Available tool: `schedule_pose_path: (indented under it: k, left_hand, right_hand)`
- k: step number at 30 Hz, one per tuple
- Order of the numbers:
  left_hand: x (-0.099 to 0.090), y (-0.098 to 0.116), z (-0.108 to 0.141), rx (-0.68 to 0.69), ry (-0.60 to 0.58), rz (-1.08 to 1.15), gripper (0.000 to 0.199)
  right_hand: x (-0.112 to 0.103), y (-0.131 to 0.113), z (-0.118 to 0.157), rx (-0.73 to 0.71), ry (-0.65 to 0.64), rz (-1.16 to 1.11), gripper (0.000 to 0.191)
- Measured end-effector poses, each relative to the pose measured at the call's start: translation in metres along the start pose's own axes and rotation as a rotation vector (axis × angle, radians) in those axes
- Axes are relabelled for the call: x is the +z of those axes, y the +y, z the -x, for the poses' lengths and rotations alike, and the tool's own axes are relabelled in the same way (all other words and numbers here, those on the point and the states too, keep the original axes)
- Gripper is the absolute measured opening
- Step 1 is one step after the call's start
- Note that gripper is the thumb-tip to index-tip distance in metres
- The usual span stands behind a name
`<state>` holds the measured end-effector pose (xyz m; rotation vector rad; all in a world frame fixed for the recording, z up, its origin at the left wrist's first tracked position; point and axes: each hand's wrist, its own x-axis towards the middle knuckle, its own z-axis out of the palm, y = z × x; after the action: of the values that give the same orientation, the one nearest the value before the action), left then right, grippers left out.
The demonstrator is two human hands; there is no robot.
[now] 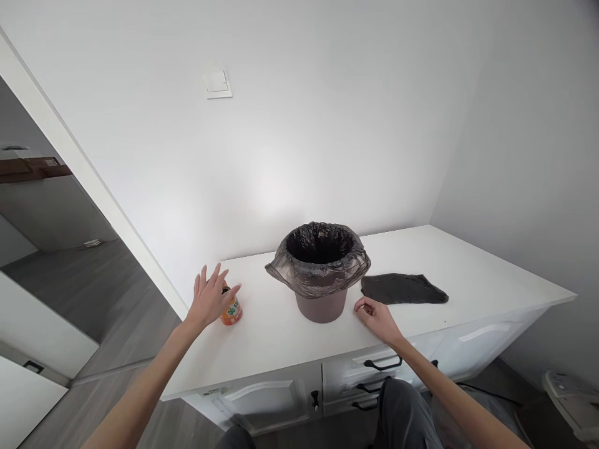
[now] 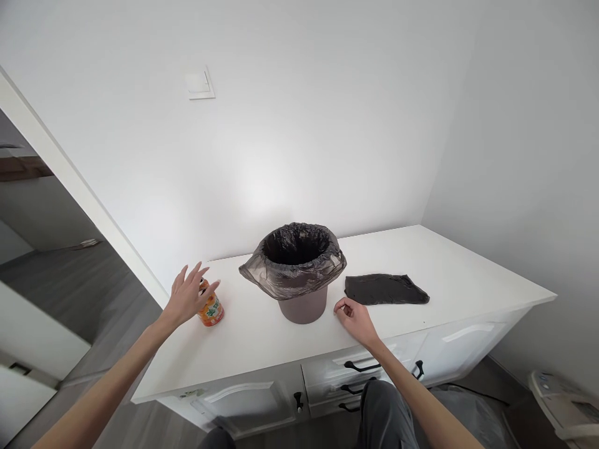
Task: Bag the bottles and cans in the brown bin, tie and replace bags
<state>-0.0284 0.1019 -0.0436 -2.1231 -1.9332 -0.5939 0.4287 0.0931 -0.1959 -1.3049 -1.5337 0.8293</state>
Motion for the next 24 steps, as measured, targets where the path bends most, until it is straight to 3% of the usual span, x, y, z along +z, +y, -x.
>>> schedule_pose_path:
  k: [4, 10, 14, 17, 20, 24]
  left_hand:
    - [0.013, -0.01, 0.016, 0.13, -0.035, -0.071, 0.065]
    - [0.007, 0.002, 0.027, 0.363, -0.124, -0.009, 0.063]
    - [0.001, 0.012, 0.035, 0.325, -0.29, 0.124, 0.06]
    - [-0.008, 0.023, 0.034, 0.254, -0.314, 0.227, 0.055]
    - [-0.027, 0.044, 0.026, 0.141, -0.14, 0.34, 0.051]
    - [-0.067, 0.089, 0.003, -0.009, 0.327, 0.503, 0.05]
  right_hand:
    - [0.001, 0.004, 0.0, 0.003, -0.007, 0.01, 0.016]
    - [0.003, 0.009, -0.001, 0.021, -0.016, 0.007, 0.016]
    - [0.003, 0.013, -0.002, 0.024, -0.021, 0.005, 0.016]
    - [0.003, 0.016, -0.003, 0.019, -0.025, 0.01, 0.017]
    - [0.003, 0.017, -0.004, 0.0, -0.021, 0.002, 0.016]
    - [0.002, 0.013, -0.004, -0.005, -0.007, -0.007, 0.017]
